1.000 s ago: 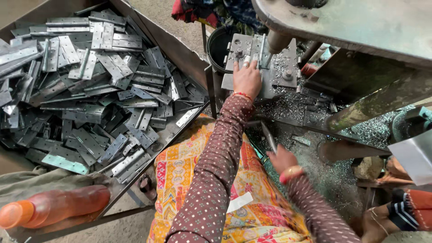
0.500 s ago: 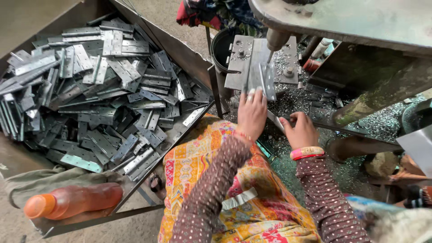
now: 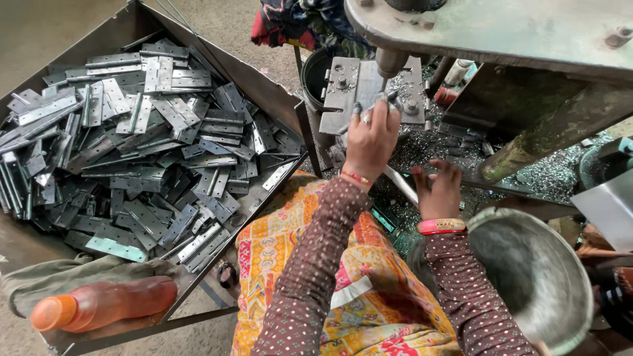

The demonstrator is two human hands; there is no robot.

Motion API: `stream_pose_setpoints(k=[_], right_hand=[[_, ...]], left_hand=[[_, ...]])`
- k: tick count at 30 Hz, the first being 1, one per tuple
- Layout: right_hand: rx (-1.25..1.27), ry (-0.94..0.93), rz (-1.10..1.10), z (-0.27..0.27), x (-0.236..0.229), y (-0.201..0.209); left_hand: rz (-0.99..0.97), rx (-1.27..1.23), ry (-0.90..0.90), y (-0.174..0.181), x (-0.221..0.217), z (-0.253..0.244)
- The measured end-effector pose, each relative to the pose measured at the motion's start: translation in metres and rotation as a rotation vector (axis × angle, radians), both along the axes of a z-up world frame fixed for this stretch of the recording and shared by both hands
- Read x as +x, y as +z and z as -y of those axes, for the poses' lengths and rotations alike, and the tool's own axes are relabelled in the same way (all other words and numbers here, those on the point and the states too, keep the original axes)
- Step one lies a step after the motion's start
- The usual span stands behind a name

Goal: The person sits on the floor and repeatedly picks up metal pieces from a large bin. They place each piece into a machine, operate a lever to process it, and then remove the finished piece, continuing this cycle throughout the video.

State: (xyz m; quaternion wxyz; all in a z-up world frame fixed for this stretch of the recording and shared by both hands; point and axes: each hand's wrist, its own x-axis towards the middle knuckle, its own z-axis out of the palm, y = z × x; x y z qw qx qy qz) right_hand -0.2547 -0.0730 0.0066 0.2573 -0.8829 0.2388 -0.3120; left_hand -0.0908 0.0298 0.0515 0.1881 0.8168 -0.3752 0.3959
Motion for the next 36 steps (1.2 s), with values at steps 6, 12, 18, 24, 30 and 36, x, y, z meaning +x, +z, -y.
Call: stream_pose_setpoints(k=[6, 12, 18, 24, 30, 36], right_hand=[[0.030, -0.018, -0.100, 0.004, 0.005, -0.001], [0.045, 0.017, -0.268, 0.002, 0.007, 0.003], [0.091, 0.050, -0.340, 0.004, -0.003, -0.019], [-0.060, 0.105, -0.693, -0.015, -0.029, -0.101], [0.099, 0.211, -0.980, 0.027, 0.005, -0.085], [0.120, 0.222, -0.841, 0.026, 0.001, -0.085]], left_hand=[[-0.303, 0.349, 0.106, -0.043, 0.034, 0.001], [-0.216, 0.132, 0.133, -0.053, 0.020, -0.016], [-0.577, 0.330, 0.095, -0.032, 0.012, -0.002], [-0.503, 0.102, 0.043, -0.038, 0.016, -0.020], [-0.406, 0.122, 0.042, -0.041, 0.029, -0.018], [-0.480, 0.257, 0.120, -0.044, 0.048, 0.011]])
